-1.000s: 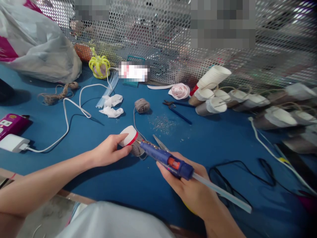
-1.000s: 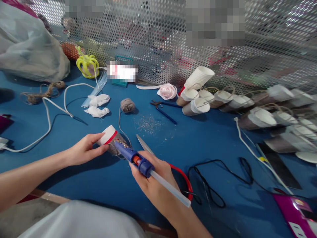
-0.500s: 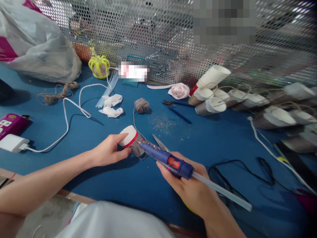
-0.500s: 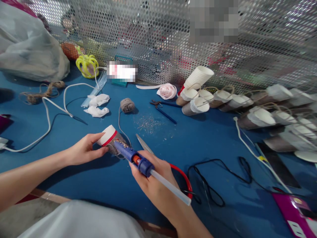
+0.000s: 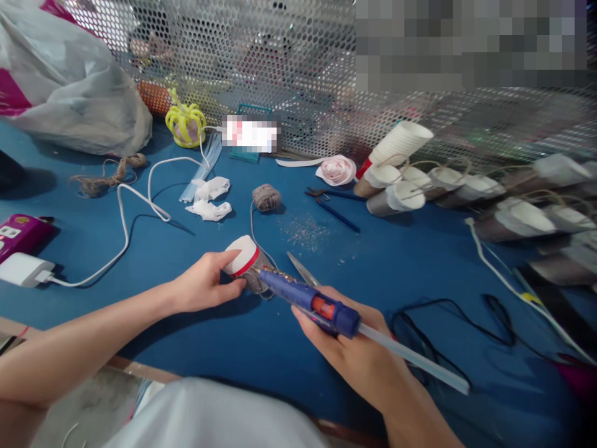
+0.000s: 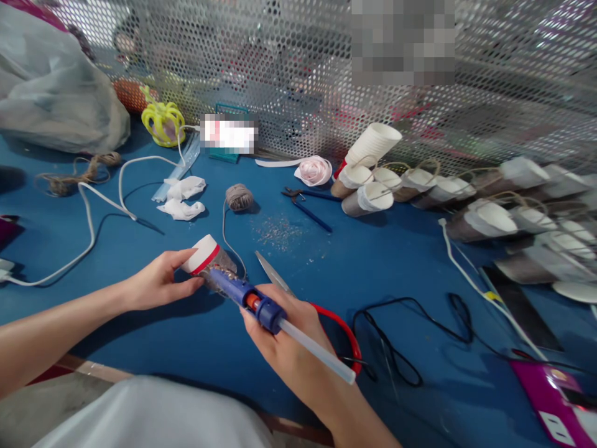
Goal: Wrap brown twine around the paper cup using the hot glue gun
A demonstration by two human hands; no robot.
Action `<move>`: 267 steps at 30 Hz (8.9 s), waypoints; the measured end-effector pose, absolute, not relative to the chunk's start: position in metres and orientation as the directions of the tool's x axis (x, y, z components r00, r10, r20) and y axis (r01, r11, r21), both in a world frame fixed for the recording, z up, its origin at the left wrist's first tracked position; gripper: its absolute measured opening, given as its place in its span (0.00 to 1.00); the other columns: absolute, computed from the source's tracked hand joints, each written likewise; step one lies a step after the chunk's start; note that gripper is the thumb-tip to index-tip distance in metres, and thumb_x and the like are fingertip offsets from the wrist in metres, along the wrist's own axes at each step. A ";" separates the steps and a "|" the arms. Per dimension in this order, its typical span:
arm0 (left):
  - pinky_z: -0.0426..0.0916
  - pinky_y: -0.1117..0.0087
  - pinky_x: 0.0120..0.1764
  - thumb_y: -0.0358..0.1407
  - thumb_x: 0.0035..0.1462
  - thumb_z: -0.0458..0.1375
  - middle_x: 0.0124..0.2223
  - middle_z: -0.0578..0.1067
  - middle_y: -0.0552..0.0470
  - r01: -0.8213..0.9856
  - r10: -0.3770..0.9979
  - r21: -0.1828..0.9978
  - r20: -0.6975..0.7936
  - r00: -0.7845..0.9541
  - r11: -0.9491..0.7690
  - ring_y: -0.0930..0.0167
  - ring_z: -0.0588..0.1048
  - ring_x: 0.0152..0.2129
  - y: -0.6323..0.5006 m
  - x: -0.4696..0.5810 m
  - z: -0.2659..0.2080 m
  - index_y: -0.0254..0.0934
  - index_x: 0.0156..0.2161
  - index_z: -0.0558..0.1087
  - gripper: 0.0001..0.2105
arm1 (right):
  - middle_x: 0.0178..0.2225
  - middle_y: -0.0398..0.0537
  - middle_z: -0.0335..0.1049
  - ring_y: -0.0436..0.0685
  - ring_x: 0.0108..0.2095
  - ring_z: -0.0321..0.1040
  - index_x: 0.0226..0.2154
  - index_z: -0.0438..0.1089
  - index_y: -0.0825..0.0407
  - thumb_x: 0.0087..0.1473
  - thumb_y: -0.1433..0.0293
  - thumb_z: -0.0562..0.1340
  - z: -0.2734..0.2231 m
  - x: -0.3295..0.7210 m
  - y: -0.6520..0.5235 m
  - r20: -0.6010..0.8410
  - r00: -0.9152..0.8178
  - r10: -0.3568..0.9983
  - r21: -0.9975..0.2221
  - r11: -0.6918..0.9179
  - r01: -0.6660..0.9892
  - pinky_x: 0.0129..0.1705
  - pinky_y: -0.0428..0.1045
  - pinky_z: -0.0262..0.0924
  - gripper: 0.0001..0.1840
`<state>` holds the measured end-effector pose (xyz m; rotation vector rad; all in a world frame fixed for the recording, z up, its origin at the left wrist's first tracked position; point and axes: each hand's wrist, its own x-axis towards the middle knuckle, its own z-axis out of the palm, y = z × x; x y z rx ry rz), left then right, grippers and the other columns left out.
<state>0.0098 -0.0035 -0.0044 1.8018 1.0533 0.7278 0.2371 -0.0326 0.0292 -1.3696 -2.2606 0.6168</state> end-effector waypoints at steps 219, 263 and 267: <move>0.67 0.68 0.41 0.32 0.50 0.57 0.42 0.71 0.45 0.128 0.828 0.954 0.162 0.537 -0.270 0.70 0.71 0.36 -0.009 0.006 0.006 0.33 0.45 0.63 0.16 | 0.44 0.53 0.69 0.59 0.44 0.67 0.44 0.62 0.53 0.45 0.55 0.61 0.004 0.210 -0.009 -0.291 -0.451 0.844 -0.955 -0.229 0.188 0.45 0.53 0.61 0.26; 0.63 0.76 0.30 0.32 0.46 0.61 0.25 0.72 0.55 -0.147 0.998 0.988 0.044 -0.037 -0.049 0.78 0.69 0.23 0.008 0.000 -0.001 0.33 0.31 0.70 0.06 | 0.38 0.51 0.71 0.55 0.36 0.70 0.39 0.63 0.51 0.46 0.60 0.61 -0.001 0.207 -0.011 -0.080 -0.261 0.962 -0.944 0.012 0.331 0.39 0.51 0.65 0.19; 0.60 0.77 0.25 0.36 0.48 0.58 0.24 0.70 0.55 -0.050 0.999 0.999 -0.013 -0.032 0.011 0.79 0.65 0.20 0.011 -0.002 -0.002 0.32 0.30 0.70 0.07 | 0.39 0.53 0.70 0.58 0.38 0.69 0.41 0.62 0.53 0.44 0.60 0.62 0.001 0.206 -0.014 0.010 -0.229 0.973 -0.877 0.118 0.466 0.39 0.53 0.65 0.21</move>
